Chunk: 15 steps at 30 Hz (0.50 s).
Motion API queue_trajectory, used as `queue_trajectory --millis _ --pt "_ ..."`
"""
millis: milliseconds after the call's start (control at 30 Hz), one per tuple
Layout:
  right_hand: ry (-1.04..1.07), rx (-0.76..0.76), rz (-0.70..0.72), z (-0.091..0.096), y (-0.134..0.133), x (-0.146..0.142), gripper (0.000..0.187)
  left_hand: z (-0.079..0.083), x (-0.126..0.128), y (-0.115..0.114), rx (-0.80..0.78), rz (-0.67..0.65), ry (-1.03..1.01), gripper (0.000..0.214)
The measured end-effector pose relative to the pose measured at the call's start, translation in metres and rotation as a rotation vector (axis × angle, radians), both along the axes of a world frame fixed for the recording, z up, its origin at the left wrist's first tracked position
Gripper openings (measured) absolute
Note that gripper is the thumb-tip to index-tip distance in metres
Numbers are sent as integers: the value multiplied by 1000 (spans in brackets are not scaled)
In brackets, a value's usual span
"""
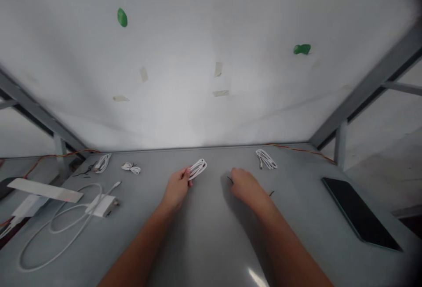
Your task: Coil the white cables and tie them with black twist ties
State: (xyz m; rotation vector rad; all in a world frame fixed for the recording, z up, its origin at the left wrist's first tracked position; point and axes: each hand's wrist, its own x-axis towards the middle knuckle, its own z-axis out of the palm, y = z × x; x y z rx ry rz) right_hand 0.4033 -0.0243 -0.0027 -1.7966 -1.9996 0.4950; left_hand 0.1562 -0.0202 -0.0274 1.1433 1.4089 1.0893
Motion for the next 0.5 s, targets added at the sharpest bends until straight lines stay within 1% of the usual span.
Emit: queue_trajectory --millis 33,100,133,200,267,333,367,433,500 --pt "-43 -5 15 4 1 1 19 1 0 0 -8 2 -19 59" --pt "-132 1 -3 14 5 7 25 1 2 0 -31 -6 -90 54" --pt "-130 35 -28 20 7 11 26 2 2 0 -46 -13 -135 50" --pt "-28 148 -78 31 10 16 22 2 4 0 -93 -31 -242 43" --pt "182 292 -101 38 9 13 16 5 5 -1 -155 -56 -381 35" --pt "454 418 -147 38 6 2 12 10 6 -3 -207 -98 -535 27" --pt "593 449 -189 35 4 -7 12 13 6 -4 -225 -130 -602 23" --pt "846 447 -298 28 1 -25 17 22 8 -9 -250 -199 -696 19" --pt "1033 408 -397 19 0 -42 24 30 11 -15 -274 -263 -745 22"
